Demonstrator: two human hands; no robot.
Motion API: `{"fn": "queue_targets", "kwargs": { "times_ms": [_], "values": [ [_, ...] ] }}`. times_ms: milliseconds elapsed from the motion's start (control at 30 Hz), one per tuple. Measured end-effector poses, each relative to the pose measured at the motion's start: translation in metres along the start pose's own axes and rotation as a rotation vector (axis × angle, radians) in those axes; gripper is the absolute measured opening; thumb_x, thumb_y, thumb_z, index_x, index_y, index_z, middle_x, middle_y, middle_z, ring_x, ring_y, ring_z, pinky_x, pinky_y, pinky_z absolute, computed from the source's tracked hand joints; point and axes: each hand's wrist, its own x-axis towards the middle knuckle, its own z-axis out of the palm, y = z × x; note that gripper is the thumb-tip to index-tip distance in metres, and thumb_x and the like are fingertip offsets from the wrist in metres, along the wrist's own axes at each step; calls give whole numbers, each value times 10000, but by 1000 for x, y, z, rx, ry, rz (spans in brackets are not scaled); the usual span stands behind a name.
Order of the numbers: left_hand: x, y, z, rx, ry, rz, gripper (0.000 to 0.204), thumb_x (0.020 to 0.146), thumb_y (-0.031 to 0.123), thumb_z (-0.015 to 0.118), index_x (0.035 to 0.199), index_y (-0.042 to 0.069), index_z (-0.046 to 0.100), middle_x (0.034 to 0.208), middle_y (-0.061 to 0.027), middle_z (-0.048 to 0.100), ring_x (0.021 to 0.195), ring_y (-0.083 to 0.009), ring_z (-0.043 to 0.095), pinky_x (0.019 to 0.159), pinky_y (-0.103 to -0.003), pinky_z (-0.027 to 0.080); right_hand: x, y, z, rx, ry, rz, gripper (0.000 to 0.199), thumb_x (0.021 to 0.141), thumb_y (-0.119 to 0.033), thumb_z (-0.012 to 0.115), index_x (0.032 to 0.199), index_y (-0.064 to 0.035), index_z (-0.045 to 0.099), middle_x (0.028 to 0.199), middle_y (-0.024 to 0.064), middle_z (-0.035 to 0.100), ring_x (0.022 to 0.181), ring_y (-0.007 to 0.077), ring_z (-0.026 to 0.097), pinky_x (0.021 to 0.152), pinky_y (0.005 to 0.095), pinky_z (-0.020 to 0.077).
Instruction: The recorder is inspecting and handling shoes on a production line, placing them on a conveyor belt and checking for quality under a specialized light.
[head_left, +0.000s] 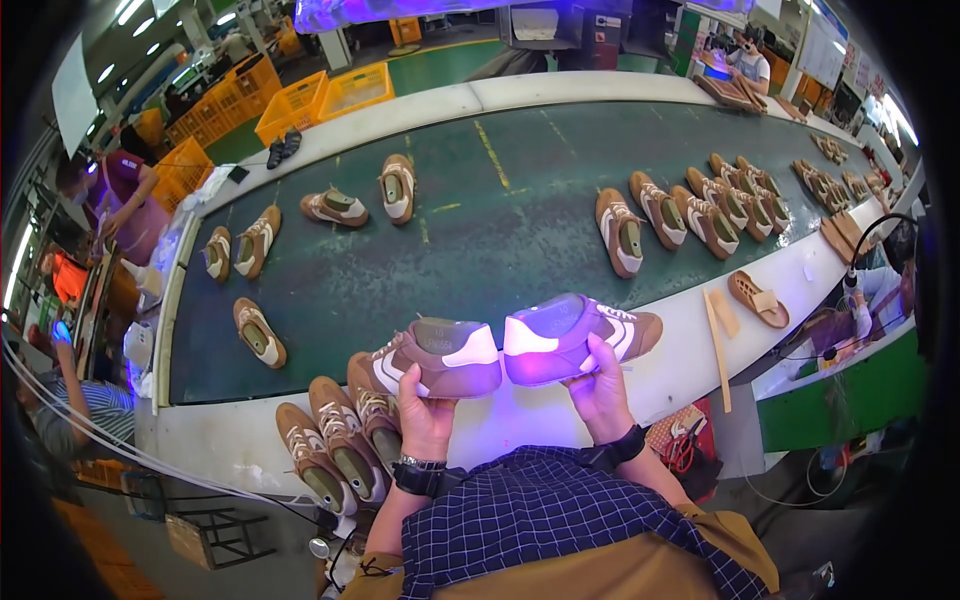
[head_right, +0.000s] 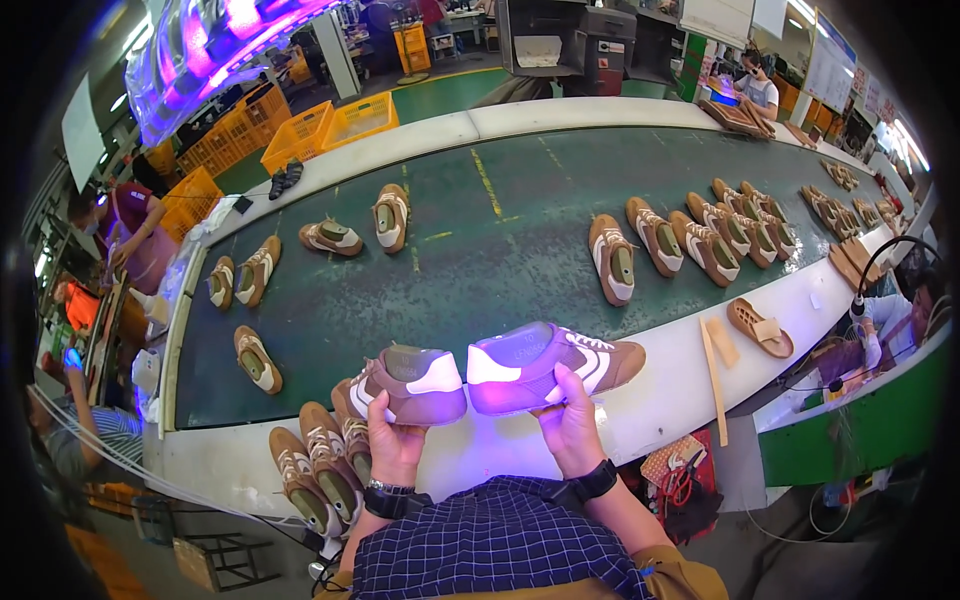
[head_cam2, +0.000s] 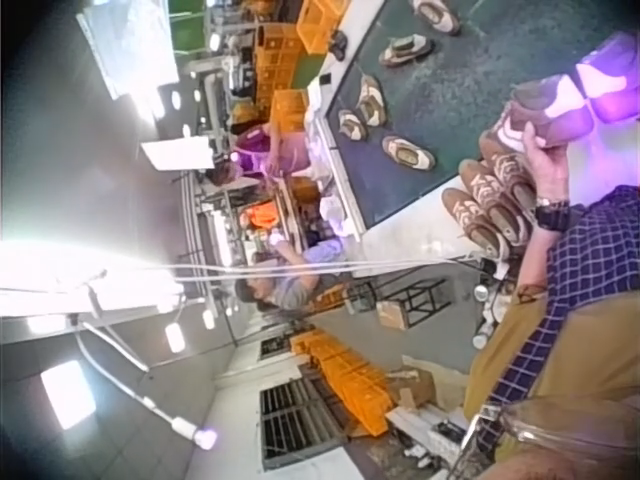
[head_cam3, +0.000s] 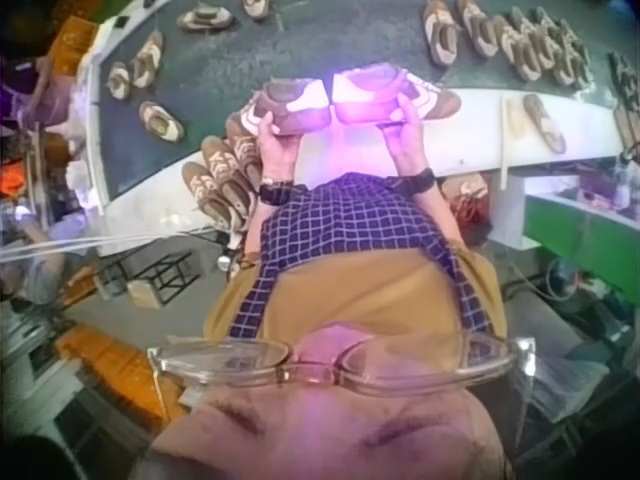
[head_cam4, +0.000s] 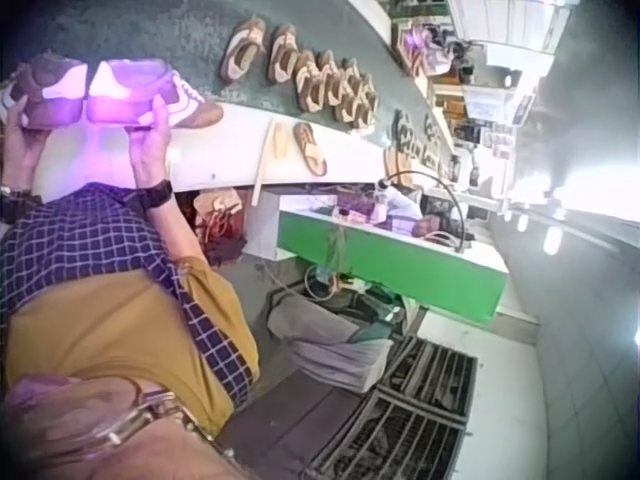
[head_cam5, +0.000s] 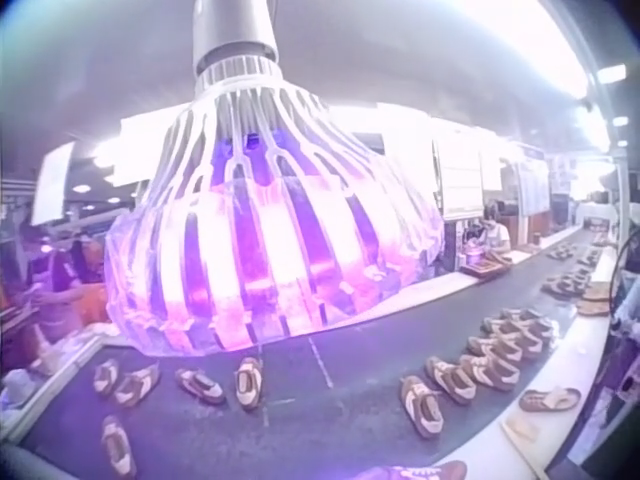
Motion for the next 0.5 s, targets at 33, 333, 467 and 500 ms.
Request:
{"fn": "queue_targets", "kwargs": {
  "times_ms": [33,333,467,500],
  "values": [
    [0,-1,0,9,1,7,418,849,268,565,1214,80,487,1157,-63,575,1059,-216,564,887,-386,496,0,0,0,11,2,-3,423,873,-269,571,1236,-75,471,1188,67,563,1086,217,556,908,420,463],
    [2,-4,1,31,27,2,433,845,280,571,1226,94,482,1166,-60,566,1060,-219,561,877,-399,494,0,2,-5,-8,-15,30,420,877,-280,561,1222,-55,475,1167,86,567,1087,222,548,923,427,448],
    [3,-4,2,29,28,5,442,842,282,573,1231,96,477,1168,-60,564,1063,-221,558,885,-404,490,0,3,-4,-2,-3,35,414,877,-280,562,1218,-60,477,1172,84,564,1089,221,547,921,423,449],
    [3,-4,2,26,28,3,442,842,282,573,1231,96,477,1168,-60,564,1063,-221,558,885,-404,490,0,3,-4,1,4,31,415,877,-281,563,1221,-65,476,1172,80,564,1089,219,547,919,419,451]
  ]
}}
